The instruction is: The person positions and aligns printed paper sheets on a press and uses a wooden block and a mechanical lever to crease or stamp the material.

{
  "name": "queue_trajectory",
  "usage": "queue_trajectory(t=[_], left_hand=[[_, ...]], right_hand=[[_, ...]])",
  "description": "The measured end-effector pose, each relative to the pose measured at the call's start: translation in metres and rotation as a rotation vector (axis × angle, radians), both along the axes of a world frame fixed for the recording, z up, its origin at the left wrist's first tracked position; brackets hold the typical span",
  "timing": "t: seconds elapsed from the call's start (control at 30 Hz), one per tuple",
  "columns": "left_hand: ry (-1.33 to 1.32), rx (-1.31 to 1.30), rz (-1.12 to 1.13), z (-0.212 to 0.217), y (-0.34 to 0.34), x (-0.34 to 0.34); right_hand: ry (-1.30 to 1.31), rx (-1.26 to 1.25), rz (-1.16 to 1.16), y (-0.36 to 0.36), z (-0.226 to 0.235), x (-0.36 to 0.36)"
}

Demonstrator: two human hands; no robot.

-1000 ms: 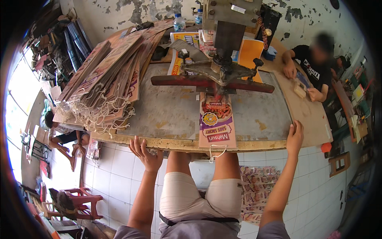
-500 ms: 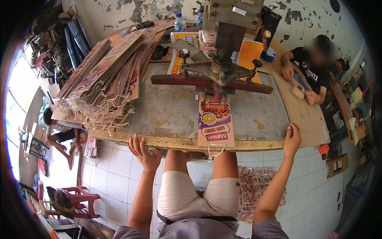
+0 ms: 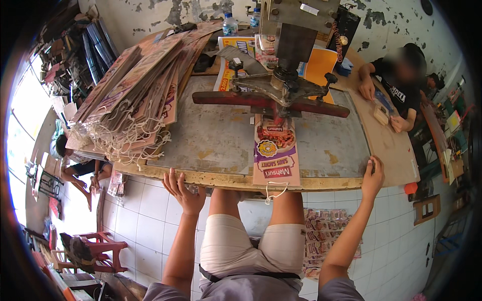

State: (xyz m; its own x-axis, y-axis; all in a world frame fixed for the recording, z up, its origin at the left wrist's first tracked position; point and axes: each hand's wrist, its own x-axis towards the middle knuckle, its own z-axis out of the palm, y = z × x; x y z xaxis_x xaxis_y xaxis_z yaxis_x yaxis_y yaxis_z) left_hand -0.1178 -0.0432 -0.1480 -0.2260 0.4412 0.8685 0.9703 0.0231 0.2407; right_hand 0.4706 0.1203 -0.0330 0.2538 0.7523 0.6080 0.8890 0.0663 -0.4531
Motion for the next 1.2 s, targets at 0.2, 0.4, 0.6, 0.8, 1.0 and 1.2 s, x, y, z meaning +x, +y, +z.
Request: queue_trajectory(t=[0.2,0.4,0.6,0.8,1.0,1.2], left_hand=[[0.004,0.008,0.010,0.0000,0.0014,0.0009],[0.016,0.003,0.010,-0.0002,0.0012,0.0003],[0.012,-0.001,0.009,0.0009,0.0005,0.0011],[0.000,-0.009,0.013,0.0000,0.0003,0.0016],[0.005,-0.006,0.011,-0.0001,-0.0003,0.0005],[0.003,-0.007,0.009,0.0011,0.0005,0.0026]], right_hand=[[0.003,0.004,0.012,-0.0020,0.0033,-0.0036],[-0.002,0.004,-0.001,-0.0011,0.0016,-0.0019],[-0.014,0.013,0.006,-0.0013,0.0015,-0.0020],[-0.005,0.017,0.003,-0.0012,0.0025,-0.0032],[0.005,0.024,0.003,-0.0008,0.0018,-0.0042],[-0.006,0.035,0.009,-0.0002,0.0007,-0.0016]])
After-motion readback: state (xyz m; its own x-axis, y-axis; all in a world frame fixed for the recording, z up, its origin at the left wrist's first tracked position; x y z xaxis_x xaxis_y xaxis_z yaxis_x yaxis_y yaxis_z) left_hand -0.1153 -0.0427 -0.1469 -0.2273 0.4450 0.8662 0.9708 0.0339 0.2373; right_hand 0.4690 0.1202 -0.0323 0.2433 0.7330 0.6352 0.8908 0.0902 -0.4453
